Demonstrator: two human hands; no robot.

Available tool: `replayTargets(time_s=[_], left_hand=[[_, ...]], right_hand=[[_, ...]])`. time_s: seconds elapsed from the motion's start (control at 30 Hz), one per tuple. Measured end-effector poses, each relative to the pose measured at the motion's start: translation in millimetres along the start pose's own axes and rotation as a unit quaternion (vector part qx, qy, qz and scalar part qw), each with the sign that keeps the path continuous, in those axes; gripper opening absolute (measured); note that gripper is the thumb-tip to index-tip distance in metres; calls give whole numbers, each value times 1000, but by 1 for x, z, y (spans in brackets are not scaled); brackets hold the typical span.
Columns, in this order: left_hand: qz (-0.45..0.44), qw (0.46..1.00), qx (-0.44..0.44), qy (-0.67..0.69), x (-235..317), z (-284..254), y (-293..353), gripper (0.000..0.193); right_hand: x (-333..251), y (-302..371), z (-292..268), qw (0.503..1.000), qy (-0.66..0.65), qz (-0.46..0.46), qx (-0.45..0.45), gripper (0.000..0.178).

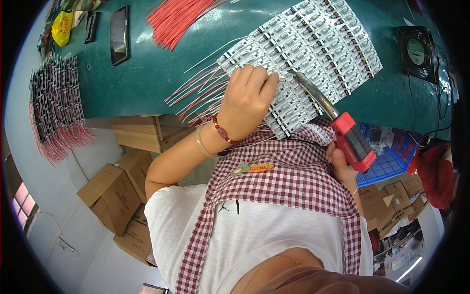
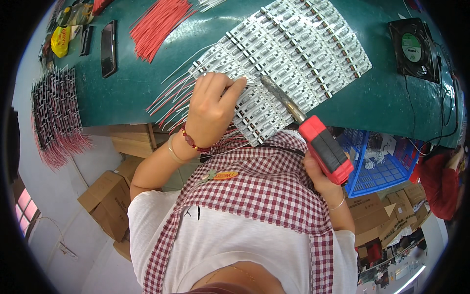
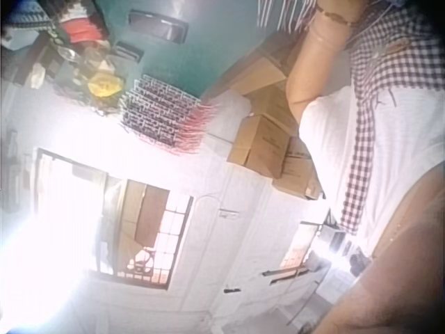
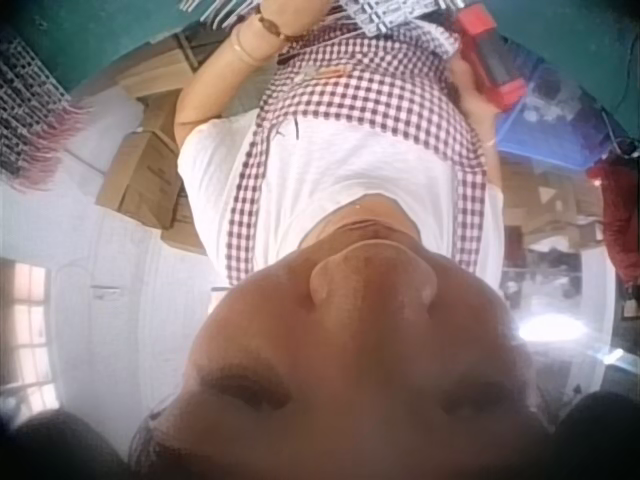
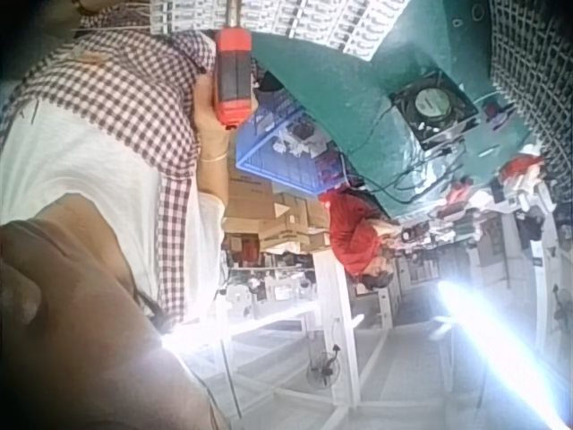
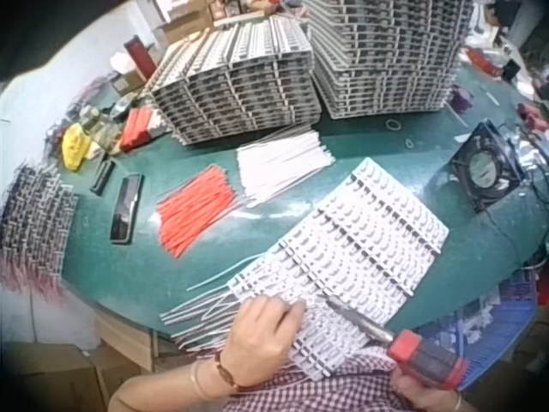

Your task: Soldering wires to LED strip components on a factory assembly line workbench.

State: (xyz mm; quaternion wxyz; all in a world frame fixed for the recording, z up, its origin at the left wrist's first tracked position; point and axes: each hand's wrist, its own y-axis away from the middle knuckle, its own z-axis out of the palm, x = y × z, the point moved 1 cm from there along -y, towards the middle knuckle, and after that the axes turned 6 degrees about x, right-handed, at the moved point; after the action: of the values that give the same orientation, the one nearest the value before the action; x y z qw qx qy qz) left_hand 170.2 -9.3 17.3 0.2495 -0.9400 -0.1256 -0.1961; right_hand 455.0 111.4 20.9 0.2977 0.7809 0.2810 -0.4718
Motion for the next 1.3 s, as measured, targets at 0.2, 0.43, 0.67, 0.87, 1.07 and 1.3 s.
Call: replayTargets(time_s=[0.2, 0.43, 0.67, 0.87, 1.07, 1.3], left_hand=[[-3, 1000, -7, -8, 1, 2, 0, 30], [0, 1000, -6, -17, 2, 1, -2, 27], [-7, 999, -20, -29, 4, 0, -3, 26], [-5, 999, -15, -29, 4, 0, -3, 27], [-5, 999, -31, -41, 5, -2, -4, 26], [3, 996, -45, -78, 3, -3, -4, 24]], right_hand=[[4, 0, 1, 999, 10, 33, -23, 42], [2, 2, -1, 999, 11, 11, -30, 45], [-2, 0, 0, 1000, 6, 1, -23, 44], [-5, -5, 4, 999, 42, 18, -24, 19], [-27, -3, 1, 985, -133, 111, 1, 14], [-29, -8, 2, 988, -129, 83, -6, 36]])
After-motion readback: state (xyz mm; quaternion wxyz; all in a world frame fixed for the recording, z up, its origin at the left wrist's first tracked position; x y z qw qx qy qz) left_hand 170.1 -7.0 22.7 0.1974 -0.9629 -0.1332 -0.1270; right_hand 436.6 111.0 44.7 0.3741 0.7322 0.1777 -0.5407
